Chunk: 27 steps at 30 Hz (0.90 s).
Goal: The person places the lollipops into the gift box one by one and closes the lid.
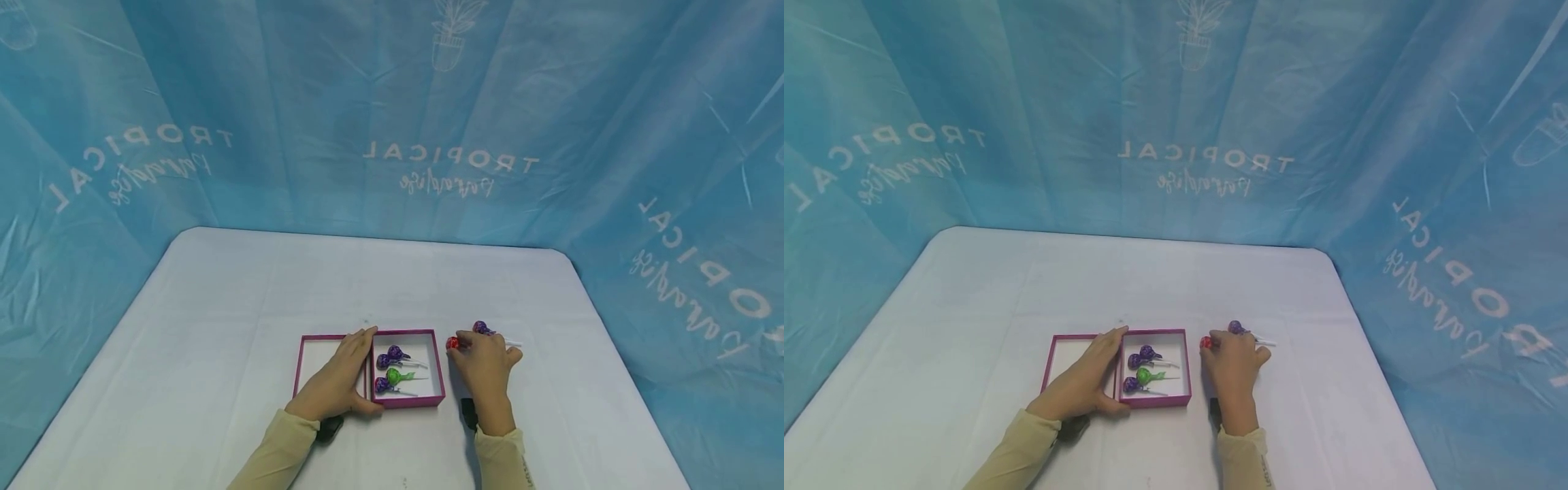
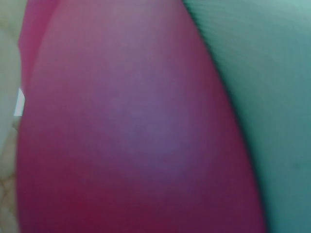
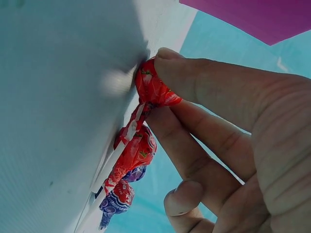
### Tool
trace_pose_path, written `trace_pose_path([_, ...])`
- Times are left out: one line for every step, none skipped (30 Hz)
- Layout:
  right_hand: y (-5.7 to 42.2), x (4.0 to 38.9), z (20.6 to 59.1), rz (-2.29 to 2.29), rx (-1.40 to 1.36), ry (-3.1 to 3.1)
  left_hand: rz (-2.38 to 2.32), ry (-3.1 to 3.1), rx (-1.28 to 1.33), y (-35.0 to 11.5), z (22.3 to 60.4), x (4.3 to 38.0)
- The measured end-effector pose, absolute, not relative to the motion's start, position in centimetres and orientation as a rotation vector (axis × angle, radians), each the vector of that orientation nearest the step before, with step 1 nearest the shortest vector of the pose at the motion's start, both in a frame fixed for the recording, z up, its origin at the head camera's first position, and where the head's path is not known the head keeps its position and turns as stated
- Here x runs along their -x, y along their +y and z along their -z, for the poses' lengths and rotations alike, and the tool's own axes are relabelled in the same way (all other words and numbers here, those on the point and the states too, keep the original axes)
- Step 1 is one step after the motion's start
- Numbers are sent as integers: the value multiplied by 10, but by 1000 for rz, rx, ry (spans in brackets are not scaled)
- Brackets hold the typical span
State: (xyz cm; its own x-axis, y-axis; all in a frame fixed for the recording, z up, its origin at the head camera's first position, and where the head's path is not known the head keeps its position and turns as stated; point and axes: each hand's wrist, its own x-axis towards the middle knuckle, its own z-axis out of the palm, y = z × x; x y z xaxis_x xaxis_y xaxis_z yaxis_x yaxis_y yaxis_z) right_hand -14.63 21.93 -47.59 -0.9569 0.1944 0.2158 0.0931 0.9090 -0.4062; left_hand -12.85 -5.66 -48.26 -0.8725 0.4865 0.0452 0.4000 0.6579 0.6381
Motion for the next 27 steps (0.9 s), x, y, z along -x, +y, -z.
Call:
trace_pose_path([219,146,476,-580,219,-2821,-1010,2737,-740,-57,482,128])
trace_pose_path([219,146,476,-580,221,-2821,-1011,2733,-745,-57,482,128])
trace_pose_path([220,146,477,-581,223,-2823,-1011,2730,-749,-57,482,128])
trace_pose_path([220,146,477,-582,225,-2824,-1009,2730,-754,-57,482,128])
trace_pose_path([220,147,477,-584,225,-2824,-1006,2730,-756,-57,481,129])
trace_pose_path([220,147,477,-586,225,-2824,-1002,2733,-757,-57,481,129])
trace_pose_path([219,147,477,-589,224,-2824,-994,2740,-760,-57,482,129])
trace_pose_path([219,147,477,-590,223,-2823,-991,2746,-760,-57,482,129])
trace_pose_path([219,148,477,-590,224,-2823,-991,2747,-759,-57,482,129])
trace_pose_path([219,148,477,-586,222,-2822,-989,2749,-756,-57,482,129])
trace_pose_path([218,148,477,-584,221,-2825,-986,2747,-751,-57,483,129])
trace_pose_path([218,148,478,-586,220,-2830,-987,2746,-745,-58,483,129])
trace_pose_path([218,150,477,-587,215,-2833,-991,2744,-738,-58,483,129])
trace_pose_path([218,151,478,-587,211,-2835,-994,2742,-731,-58,482,129])
trace_pose_path([217,152,477,-583,205,-2837,-997,2743,-725,-59,482,129])
trace_pose_path([217,153,477,-578,202,-2839,-997,2745,-722,-59,482,129])
trace_pose_path([217,154,477,-576,202,-2840,-1000,2747,-721,-59,481,129])
trace_pose_path([217,155,476,-573,202,-2837,-1007,2749,-721,-59,481,130])
trace_pose_path([216,156,475,-567,201,-2833,-1010,2753,-724,-59,480,131])
trace_pose_path([216,156,475,-563,204,-2829,-1013,2756,-727,-59,480,131])
trace_pose_path([216,156,474,-560,205,-2829,-1019,2755,-727,-59,480,132])
trace_pose_path([217,155,474,-558,213,-2835,-1016,2751,-725,-58,480,132])
trace_pose_path([217,154,475,-560,220,-2840,-1014,2743,-724,-58,481,131])
trace_pose_path([217,153,475,-564,227,-2845,-1016,2736,-723,-58,481,131])
trace_pose_path([217,152,476,-565,232,-2850,-1015,2729,-722,-57,481,130])
trace_pose_path([218,151,476,-568,237,-2855,-1020,2722,-720,-57,482,130])
trace_pose_path([218,151,477,-569,238,-2857,-1020,2719,-721,-57,482,129])
